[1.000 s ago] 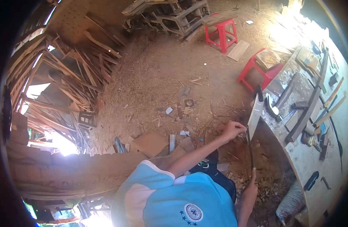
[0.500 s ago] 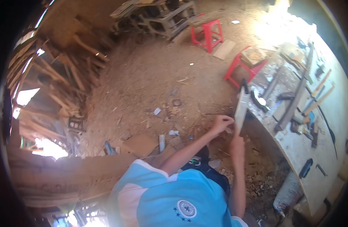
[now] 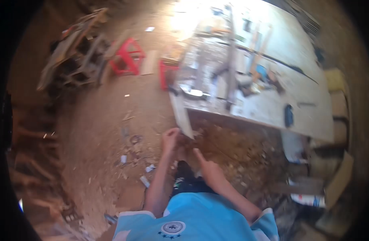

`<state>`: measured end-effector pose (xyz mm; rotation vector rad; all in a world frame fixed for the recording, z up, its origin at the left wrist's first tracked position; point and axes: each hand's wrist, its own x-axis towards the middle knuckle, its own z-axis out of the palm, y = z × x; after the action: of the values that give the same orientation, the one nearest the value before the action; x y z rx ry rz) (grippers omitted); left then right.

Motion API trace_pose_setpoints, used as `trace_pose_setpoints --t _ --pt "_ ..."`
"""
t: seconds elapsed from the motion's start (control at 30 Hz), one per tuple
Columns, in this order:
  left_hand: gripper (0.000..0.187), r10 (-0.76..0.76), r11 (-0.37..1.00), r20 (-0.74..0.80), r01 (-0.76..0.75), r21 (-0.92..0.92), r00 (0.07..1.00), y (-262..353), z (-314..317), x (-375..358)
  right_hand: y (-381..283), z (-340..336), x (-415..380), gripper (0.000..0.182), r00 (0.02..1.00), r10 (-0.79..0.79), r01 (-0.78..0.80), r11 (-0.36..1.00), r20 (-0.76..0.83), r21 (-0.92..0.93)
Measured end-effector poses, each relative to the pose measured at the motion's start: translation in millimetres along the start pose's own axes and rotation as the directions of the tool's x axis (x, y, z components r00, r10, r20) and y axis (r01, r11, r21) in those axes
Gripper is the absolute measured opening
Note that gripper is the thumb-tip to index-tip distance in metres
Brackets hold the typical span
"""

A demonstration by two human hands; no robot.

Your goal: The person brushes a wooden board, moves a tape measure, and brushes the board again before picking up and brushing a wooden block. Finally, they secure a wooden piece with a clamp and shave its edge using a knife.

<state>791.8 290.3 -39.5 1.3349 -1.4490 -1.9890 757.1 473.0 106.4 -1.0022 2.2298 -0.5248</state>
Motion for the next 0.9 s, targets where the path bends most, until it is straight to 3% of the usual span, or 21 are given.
trace_pose_setpoints --t 0.07,0.13,0.2,0.3,0.33,0.4,0.47,0.53,0.63,0.7,0.83,0.9 --pt "0.012 0.060 0.993 0.049 -0.055 -0.101 0.997 -6 -1 5 0 4 24 0.061 0.995 -0.057 0.059 0.998 -0.077 0.029" --pt "0.012 0.170 0.977 0.028 -0.164 -0.135 0.985 -5 3 3 8 32 86 0.061 0.995 -0.010 0.020 0.995 -0.096 0.102" --pt "0.012 0.121 0.983 0.064 -0.111 -0.150 0.991 -1 0 -4 -7 19 45 0.056 0.993 -0.010 0.018 0.998 -0.118 0.064" --pt "0.013 0.140 0.990 0.057 -0.137 -0.043 0.989 3 0 8 21 26 -9 0.057 0.922 -0.166 0.178 0.984 -0.351 0.002" --pt "0.014 0.138 0.990 0.047 -0.139 0.022 0.989 -2 -4 3 18 24 11 0.058 0.954 -0.120 0.134 0.991 -0.275 0.030" --pt "0.014 0.078 0.994 0.077 -0.072 -0.079 0.994 7 2 -5 7 28 67 0.059 0.993 -0.012 0.023 0.995 -0.113 0.094" --pt "0.015 0.046 0.985 0.089 -0.030 -0.173 0.995 12 0 -7 3 32 37 0.060 0.993 0.015 -0.002 0.995 -0.119 0.102" --pt "0.016 0.067 0.989 0.094 -0.053 -0.139 0.993 2 -3 1 17 22 -18 0.063 0.999 0.033 -0.028 0.991 -0.038 0.129" --pt "0.013 0.115 0.991 0.045 -0.111 -0.081 0.992 11 -1 -8 10 26 38 0.069 0.958 -0.119 0.134 0.990 -0.259 0.040" --pt "0.012 0.072 0.996 0.055 -0.069 -0.063 0.996 13 -2 -16 1 30 19 0.068 0.992 0.002 0.003 0.999 -0.124 0.035" --pt "0.010 0.100 0.992 0.053 -0.095 -0.088 0.994 21 4 -1 12 12 -12 0.066 0.990 0.142 -0.139 0.985 -0.016 0.106" --pt "0.009 0.097 0.992 0.055 -0.091 -0.091 0.994 11 0 -7 10 31 12 0.069 0.992 0.067 -0.058 0.995 -0.103 0.087"
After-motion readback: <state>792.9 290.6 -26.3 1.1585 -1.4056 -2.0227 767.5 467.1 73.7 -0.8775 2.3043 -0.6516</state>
